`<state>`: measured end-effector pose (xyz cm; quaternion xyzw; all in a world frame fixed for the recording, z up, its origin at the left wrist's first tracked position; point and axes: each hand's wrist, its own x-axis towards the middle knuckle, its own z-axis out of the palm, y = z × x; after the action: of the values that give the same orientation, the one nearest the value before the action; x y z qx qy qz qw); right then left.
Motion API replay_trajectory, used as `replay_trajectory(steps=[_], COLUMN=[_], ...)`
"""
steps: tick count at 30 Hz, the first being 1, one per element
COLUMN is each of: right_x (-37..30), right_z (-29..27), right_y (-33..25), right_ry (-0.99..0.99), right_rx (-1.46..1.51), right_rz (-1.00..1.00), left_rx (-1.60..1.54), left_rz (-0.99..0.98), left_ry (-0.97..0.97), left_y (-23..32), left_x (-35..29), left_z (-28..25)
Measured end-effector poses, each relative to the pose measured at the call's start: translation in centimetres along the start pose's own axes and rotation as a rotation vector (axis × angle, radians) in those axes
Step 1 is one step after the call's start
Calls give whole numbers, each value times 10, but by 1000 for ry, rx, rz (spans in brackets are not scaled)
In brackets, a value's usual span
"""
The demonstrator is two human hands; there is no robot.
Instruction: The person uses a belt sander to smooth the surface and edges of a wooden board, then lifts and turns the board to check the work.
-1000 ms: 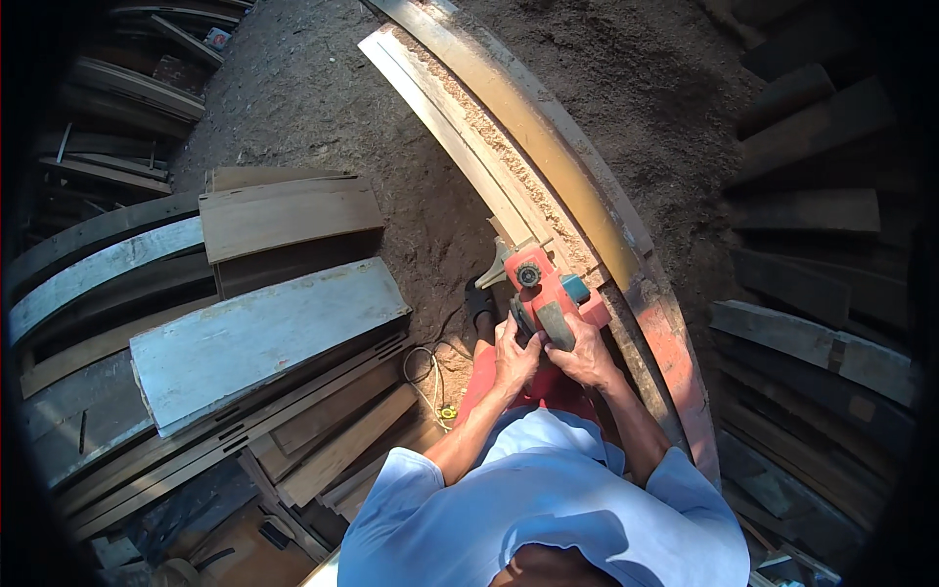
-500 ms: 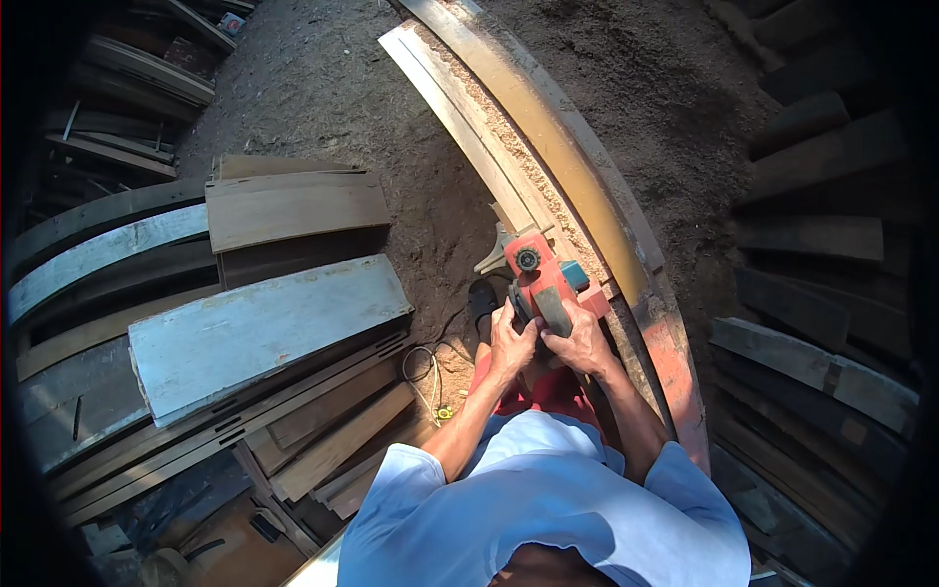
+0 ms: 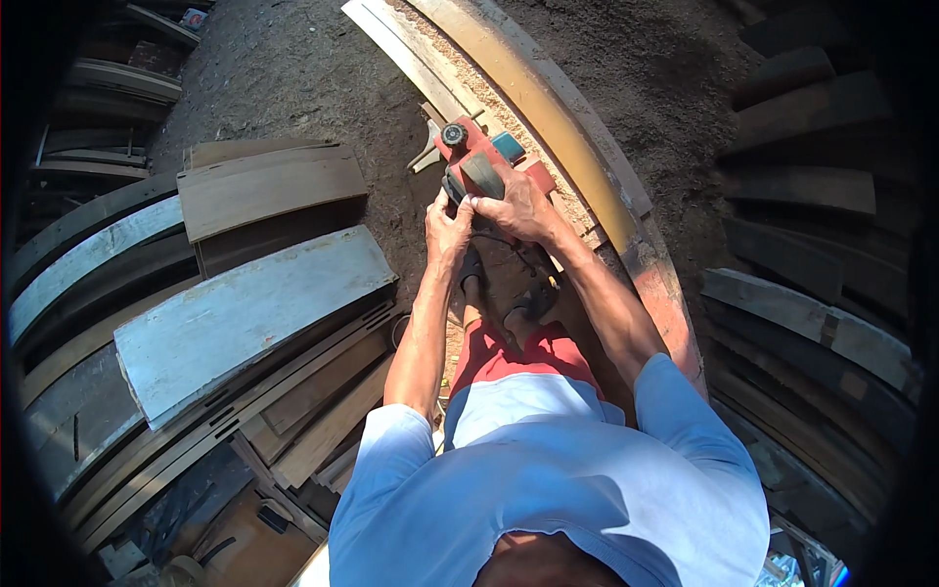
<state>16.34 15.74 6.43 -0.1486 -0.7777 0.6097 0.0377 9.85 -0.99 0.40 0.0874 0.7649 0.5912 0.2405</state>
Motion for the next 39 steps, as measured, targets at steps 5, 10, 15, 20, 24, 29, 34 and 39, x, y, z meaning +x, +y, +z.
replay_trajectory(steps=[5,10,15,20,24,29,34,39], right_x=[-31,-118,-197,-184,-143,-98,-63,-34], right_z=[-2,-21,-33,-27,-23,-12,-5,2], right_y=[3,-6,10,17,-1,-2,-13,-9], right_ry=[-6,-44,-69,-57,-82,-64,-69,-58], right_rx=[-11,9,-5,-19,6,-52,-63,-86], right_rz=[19,206,329,276,295,233,252,220], left_rx=[207,214,171,150,210,189,200,162], left_rz=[5,-39,-122,-120,-201,-126,-81,-98], left_ry=[29,-16,-88,-87,-50,-39,-2,12], left_y=[-11,-4,-10,-15,-5,-8,-9,0], left_x=[-30,-120,-191,-175,-139,-98,-66,-37], left_z=[7,42,73,69,55,37,22,11])
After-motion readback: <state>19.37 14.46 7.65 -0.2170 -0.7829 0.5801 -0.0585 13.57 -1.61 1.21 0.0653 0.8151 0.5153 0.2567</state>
